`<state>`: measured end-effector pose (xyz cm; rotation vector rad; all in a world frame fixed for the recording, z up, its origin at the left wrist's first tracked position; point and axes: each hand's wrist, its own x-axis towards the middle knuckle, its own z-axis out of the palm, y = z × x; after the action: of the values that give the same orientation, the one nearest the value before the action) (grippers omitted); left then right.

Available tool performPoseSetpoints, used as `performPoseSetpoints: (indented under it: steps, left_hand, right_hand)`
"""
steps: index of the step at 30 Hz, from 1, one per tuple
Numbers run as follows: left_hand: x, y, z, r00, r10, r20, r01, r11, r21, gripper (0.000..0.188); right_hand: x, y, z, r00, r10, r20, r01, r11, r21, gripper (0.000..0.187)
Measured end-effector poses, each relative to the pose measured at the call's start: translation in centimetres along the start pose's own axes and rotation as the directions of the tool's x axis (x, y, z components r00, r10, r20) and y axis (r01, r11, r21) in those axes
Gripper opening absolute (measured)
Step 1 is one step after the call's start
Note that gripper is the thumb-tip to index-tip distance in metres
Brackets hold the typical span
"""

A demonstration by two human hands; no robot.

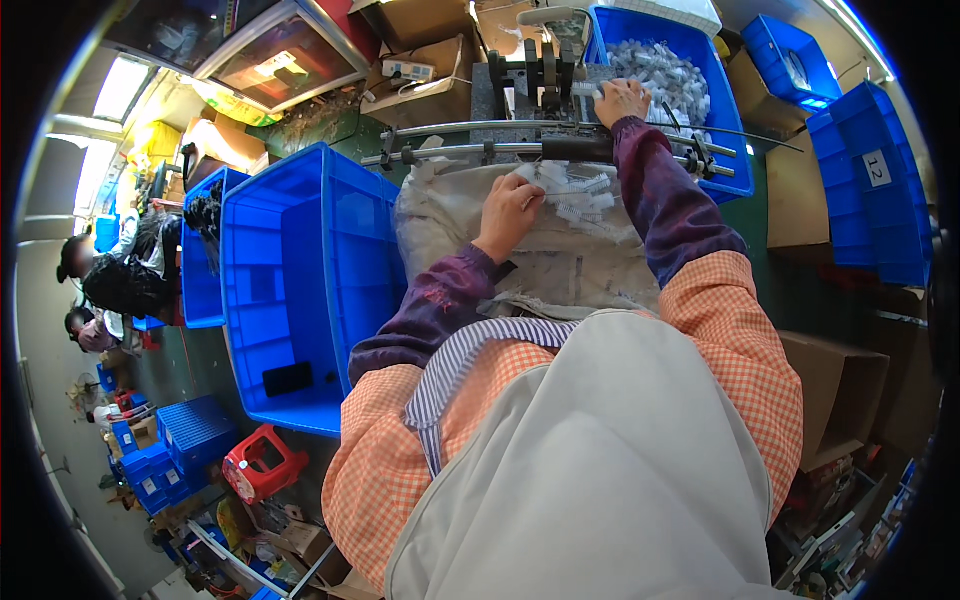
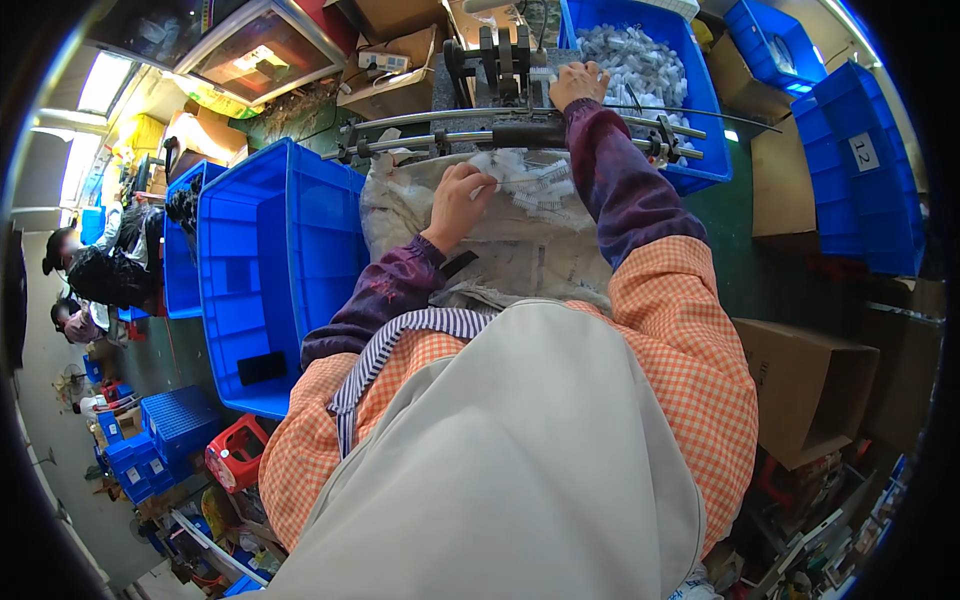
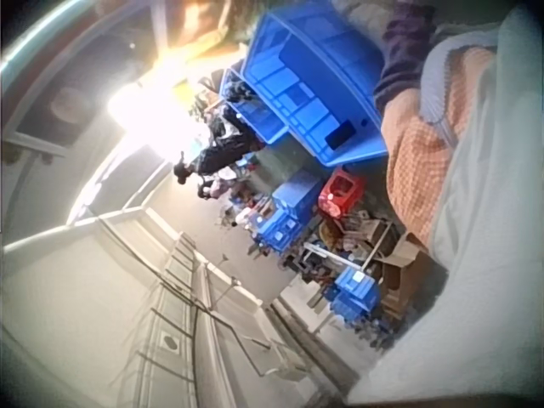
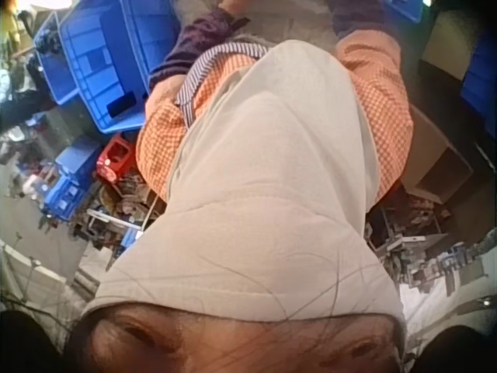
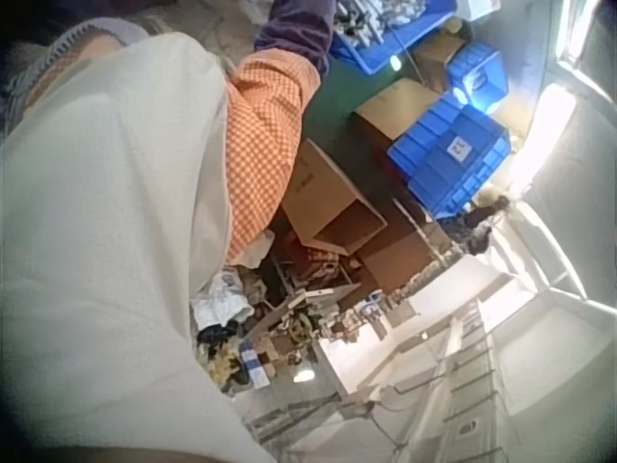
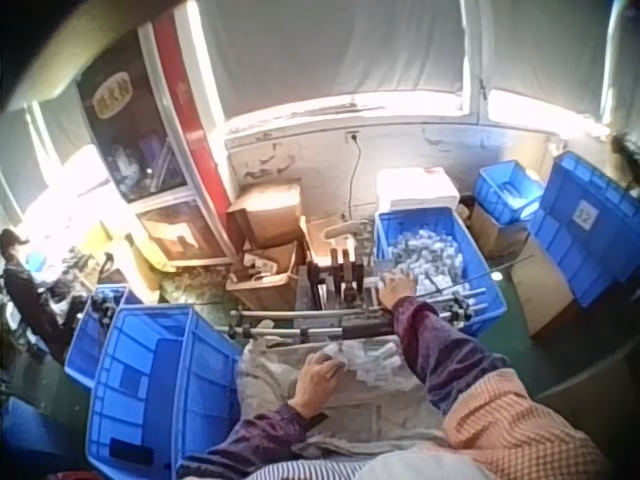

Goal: The person repeatedly picks small white cotton-like pieces from a burlap sack, briefly manipulates them by hand, and places them into a blue bin. The person continues this repetitive sorting action throughout the clip.

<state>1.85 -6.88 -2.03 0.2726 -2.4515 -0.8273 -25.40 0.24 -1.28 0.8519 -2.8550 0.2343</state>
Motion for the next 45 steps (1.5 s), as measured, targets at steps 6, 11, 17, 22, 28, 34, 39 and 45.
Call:
performPoseSetpoints:
  steps: [6,11,17,22,28,34,39,45]
  left_hand:
    - [-0.5,0.1,0.2,0.997,-0.046,-0.055,0.035,0.983,-0.181,0.009]
    - [-0.3,0.9,-0.2,0.994,-0.105,-0.019,0.098,0.967,-0.236,0.011]
    - [-0.2,1.2,-0.7,0.988,-0.155,-0.006,0.147,0.947,-0.284,0.011]
    - [-0.1,1.3,-0.5,0.961,-0.268,0.062,0.27,0.876,-0.4,0.011]
    - [0.8,1.5,1.5,0.923,-0.346,0.171,0.375,0.701,-0.606,0.012]
    - [2.6,4.1,2.1,0.768,-0.382,0.514,0.626,0.277,-0.729,0.017]
    - [3.9,5.6,3.7,0.679,-0.344,0.649,0.647,-0.138,-0.75,0.019]
    - [4.9,6.3,4.3,0.687,-0.348,0.638,0.637,-0.133,-0.759,0.021]
  right_hand:
    - [-1.1,-0.6,0.6,0.998,-0.006,-0.057,0.009,0.999,0.049,0.028]
    - [-1.1,-4.4,1.1,0.998,-0.055,-0.01,0.055,0.995,0.083,0.031]
    - [-1.3,-5.8,1.4,0.994,-0.08,-0.07,0.082,0.996,0.02,0.028]
    - [-1.2,-2.2,1.0,0.993,-0.086,-0.076,0.086,0.996,0.006,0.025]
    - [1.1,2.2,0.5,0.991,-0.122,0.058,0.123,0.992,-0.016,0.024]
    - [1.7,8.8,-2.9,0.954,0.241,-0.175,-0.249,0.968,-0.022,0.026]
    - [-6.4,6.4,-5.6,0.992,-0.088,0.09,-0.006,0.683,0.73,0.024]
    - [-9.8,0.8,-7.3,0.886,-0.344,0.31,-0.255,0.196,0.947,0.024]
